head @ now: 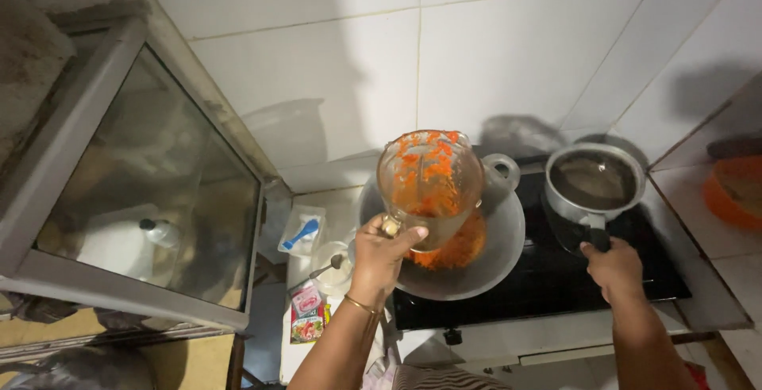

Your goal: Pouring a blended orange mixture from a blender jar into a wok and stirring it on a gas stove.

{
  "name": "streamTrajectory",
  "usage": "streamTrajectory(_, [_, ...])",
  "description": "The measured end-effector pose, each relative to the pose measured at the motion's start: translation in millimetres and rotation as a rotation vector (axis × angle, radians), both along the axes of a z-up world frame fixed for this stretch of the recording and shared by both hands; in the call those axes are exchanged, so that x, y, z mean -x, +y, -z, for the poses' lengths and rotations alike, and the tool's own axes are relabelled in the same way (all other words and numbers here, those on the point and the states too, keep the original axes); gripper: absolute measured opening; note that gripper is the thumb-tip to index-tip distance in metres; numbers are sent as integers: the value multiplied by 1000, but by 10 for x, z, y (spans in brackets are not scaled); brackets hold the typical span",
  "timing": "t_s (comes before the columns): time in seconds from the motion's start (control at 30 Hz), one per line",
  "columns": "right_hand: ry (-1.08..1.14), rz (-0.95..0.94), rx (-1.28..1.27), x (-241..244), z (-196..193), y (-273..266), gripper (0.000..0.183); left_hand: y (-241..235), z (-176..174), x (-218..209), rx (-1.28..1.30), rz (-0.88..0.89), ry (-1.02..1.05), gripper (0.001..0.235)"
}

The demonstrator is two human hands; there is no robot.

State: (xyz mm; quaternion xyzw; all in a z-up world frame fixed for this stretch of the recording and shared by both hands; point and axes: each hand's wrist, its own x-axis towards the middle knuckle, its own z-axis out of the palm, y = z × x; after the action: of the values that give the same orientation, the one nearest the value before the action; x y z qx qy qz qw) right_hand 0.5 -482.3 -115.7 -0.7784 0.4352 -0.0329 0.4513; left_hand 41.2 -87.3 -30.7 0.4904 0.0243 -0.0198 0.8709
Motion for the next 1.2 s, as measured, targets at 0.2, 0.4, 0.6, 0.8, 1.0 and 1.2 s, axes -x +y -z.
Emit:
streamTrajectory(0.2, [-71, -133, 10, 158, -1184, 606, 49, 14, -27, -149, -97, -22, 2, 27])
streamTrajectory(0.4, [-197, -382, 204, 66, -1845, 904, 49, 91, -219, -187, -114, 6, 47, 33])
streamTrajectory(0.6, [-335, -509, 324, -43, -2375, 1267, 40, 160, -258, -229, -128, 12, 53, 29])
streamTrajectory(0.8, [-284, -552, 436, -144, -2502, 1450, 42, 164, -353, -273, -76, 21, 84, 28])
streamTrajectory(1.0, [-397, -626, 592, -227, -2325, 1446, 47, 147, -322, -349, -27, 11, 38, 31])
streamTrajectory(1.2, [-453, -658, 596, -188, -2376, 1562, 49, 160, -346, -344, 18, 14, 36, 27])
